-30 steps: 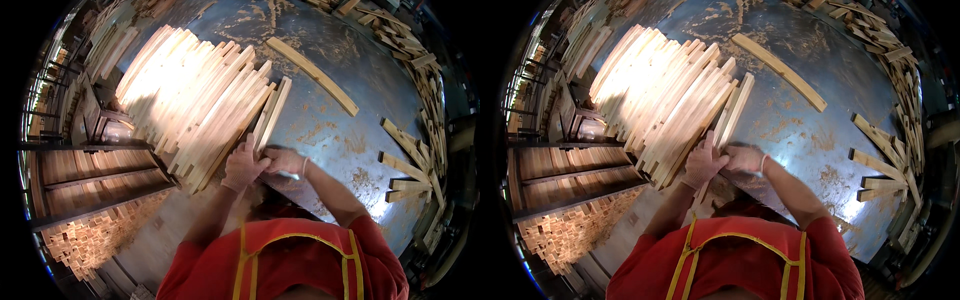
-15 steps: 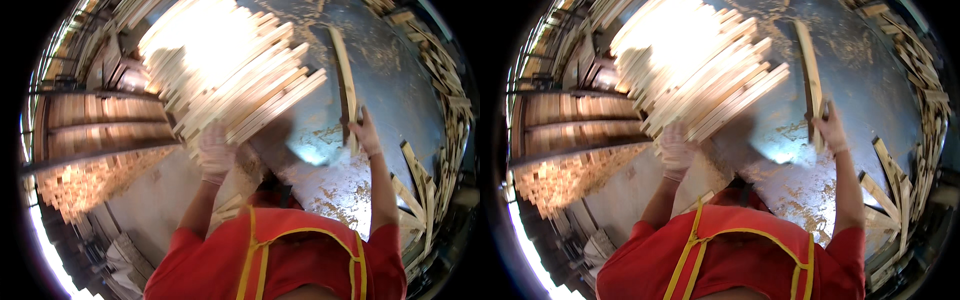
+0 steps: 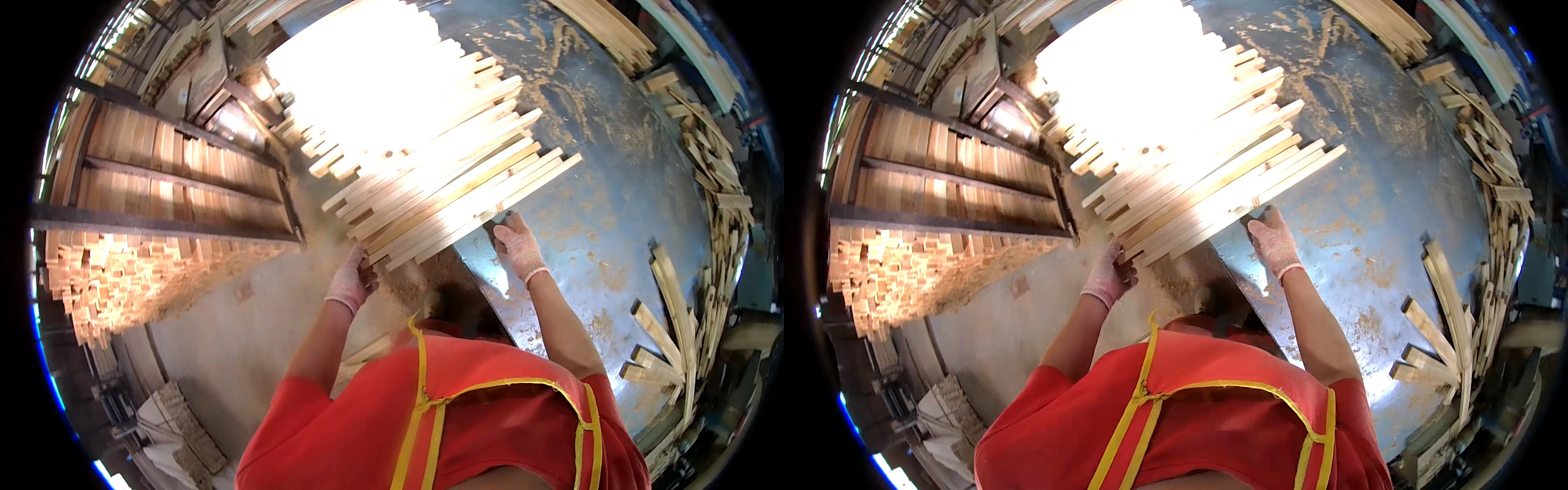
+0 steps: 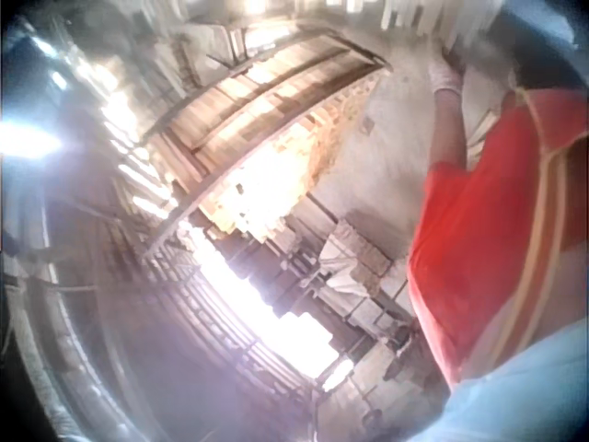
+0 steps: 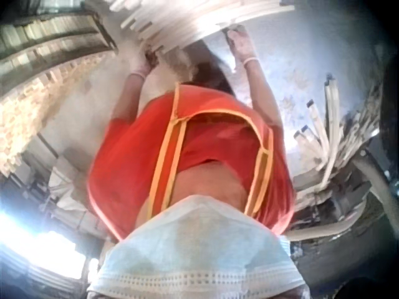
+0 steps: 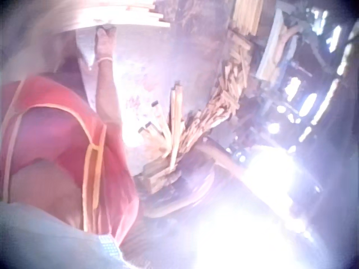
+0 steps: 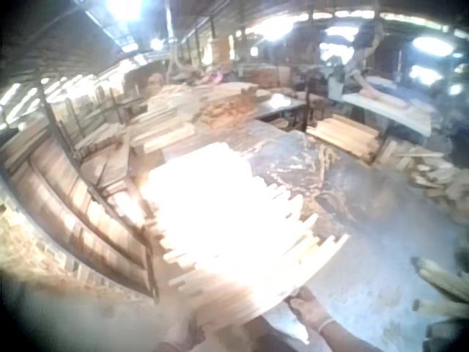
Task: The person repeatedly picks up thin wooden planks from a scattered pile on a metal table and stacks them neatly. The worker handles the planks one by one, aligning them into a growing stack on the left side of the table.
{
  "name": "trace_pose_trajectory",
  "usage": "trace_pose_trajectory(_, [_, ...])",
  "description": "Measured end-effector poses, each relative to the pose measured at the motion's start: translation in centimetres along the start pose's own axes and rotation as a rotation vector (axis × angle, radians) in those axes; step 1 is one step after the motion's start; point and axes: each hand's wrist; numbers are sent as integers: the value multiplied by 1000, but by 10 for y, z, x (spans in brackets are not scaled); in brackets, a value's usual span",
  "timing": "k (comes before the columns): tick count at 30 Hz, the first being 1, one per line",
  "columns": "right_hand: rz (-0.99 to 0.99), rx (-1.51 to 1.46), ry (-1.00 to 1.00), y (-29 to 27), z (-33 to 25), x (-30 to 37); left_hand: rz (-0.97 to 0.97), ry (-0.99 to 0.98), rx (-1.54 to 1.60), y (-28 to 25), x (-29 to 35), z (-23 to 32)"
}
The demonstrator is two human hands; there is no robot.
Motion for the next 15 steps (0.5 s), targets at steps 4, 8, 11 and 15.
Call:
trace_pose_trajectory(4, [126, 60, -2, 6, 3, -4, -139, 113, 0, 12, 8, -4])
trace_pose_trajectory(8, [173, 293, -86, 12, -4, 0, -42, 396, -504, -1, 52, 19])
trace_pose_trajectory(11, [172, 305, -121, -11, 31, -18, -351, 424, -388, 18, 93, 80])
trace_pose_trajectory(15, [211, 585, -7, 3, 16, -23, -569, 325, -972, 141, 141, 130])
Point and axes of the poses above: each hand's wrist, its own x-axis away from the middle knuckle, its own y-axis out of the palm, z = x × y
